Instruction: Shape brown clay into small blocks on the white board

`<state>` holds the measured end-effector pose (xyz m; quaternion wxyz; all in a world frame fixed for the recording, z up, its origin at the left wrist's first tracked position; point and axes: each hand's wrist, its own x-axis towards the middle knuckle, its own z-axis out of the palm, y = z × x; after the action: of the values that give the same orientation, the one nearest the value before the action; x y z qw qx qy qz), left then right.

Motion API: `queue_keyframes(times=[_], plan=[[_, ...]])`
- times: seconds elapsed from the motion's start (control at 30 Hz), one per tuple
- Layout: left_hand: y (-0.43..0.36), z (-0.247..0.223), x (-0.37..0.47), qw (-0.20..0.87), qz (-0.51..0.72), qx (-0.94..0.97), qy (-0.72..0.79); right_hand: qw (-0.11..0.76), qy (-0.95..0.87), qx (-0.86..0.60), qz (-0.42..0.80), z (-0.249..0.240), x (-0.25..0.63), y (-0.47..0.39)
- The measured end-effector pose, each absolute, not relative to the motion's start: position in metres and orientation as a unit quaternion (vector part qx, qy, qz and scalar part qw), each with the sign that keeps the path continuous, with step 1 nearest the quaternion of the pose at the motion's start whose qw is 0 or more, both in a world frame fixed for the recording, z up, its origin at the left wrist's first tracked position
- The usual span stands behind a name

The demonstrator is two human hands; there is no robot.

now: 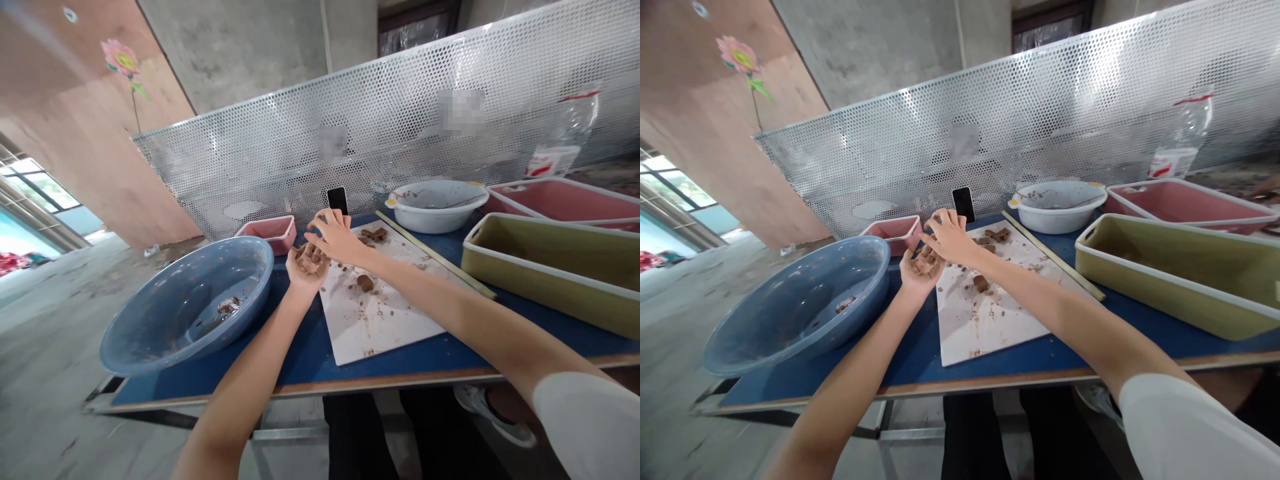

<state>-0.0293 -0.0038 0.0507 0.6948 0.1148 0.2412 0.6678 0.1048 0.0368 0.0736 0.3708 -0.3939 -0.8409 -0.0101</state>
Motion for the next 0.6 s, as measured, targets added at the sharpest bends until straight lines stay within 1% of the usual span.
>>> queue_keyframes(times=[0.1, 0.17, 0.3, 0.43, 0.6], plan=[[-0.004, 0.051, -0.032, 0.706, 0.663, 0.111, 0.223, 0.301, -0.897, -0.322, 0.026, 0.082, 0.113, 0.044], [-0.003, 0.051, -0.034, 0.714, 0.656, 0.116, 0.213, 0.271, -0.915, -0.296, 0.042, 0.088, 0.119, 0.044], [0.001, 0.049, -0.038, 0.71, 0.658, 0.13, 0.214, 0.25, -0.926, -0.279, 0.055, 0.1, 0.123, 0.036], [0.006, 0.044, -0.039, 0.703, 0.661, 0.166, 0.205, 0.227, -0.93, -0.287, 0.037, 0.102, 0.119, 0.029], [0.006, 0.042, -0.038, 0.694, 0.651, 0.217, 0.217, 0.233, -0.923, -0.305, 0.036, 0.097, 0.117, 0.029]])
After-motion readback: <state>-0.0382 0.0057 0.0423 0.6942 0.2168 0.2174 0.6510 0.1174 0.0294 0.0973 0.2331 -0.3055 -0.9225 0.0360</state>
